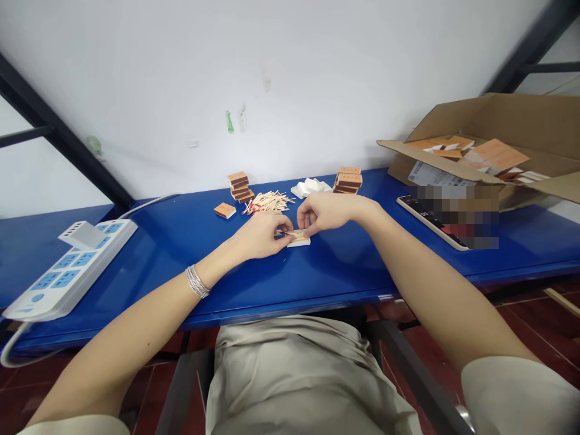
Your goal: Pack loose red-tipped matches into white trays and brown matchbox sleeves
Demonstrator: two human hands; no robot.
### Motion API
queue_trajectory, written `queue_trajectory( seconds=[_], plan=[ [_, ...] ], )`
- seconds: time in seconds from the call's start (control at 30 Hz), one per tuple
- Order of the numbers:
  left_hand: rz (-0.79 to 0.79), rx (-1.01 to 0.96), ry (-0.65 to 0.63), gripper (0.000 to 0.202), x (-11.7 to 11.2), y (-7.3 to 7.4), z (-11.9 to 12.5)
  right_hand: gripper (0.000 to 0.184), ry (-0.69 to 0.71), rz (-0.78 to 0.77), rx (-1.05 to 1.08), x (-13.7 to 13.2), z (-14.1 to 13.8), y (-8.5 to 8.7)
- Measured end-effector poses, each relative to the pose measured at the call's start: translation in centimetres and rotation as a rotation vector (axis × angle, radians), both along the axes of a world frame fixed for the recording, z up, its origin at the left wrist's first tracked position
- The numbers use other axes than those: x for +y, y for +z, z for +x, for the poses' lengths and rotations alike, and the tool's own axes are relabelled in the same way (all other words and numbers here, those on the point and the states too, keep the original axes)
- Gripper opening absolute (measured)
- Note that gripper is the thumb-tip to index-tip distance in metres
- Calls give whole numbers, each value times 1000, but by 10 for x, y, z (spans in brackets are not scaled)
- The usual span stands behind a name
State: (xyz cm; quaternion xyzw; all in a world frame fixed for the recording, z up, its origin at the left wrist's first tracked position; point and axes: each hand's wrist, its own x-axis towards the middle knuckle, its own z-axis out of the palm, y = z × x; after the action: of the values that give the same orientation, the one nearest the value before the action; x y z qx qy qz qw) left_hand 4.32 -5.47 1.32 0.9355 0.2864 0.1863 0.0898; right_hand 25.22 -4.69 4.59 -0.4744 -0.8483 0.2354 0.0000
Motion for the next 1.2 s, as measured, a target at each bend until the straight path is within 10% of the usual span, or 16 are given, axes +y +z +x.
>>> queue_trajectory(
  seconds=[1.2],
  plan=[
    [-94, 69, 0, 12, 4, 11, -15, 16, 4, -6, -22, 0, -10, -7]
  ],
)
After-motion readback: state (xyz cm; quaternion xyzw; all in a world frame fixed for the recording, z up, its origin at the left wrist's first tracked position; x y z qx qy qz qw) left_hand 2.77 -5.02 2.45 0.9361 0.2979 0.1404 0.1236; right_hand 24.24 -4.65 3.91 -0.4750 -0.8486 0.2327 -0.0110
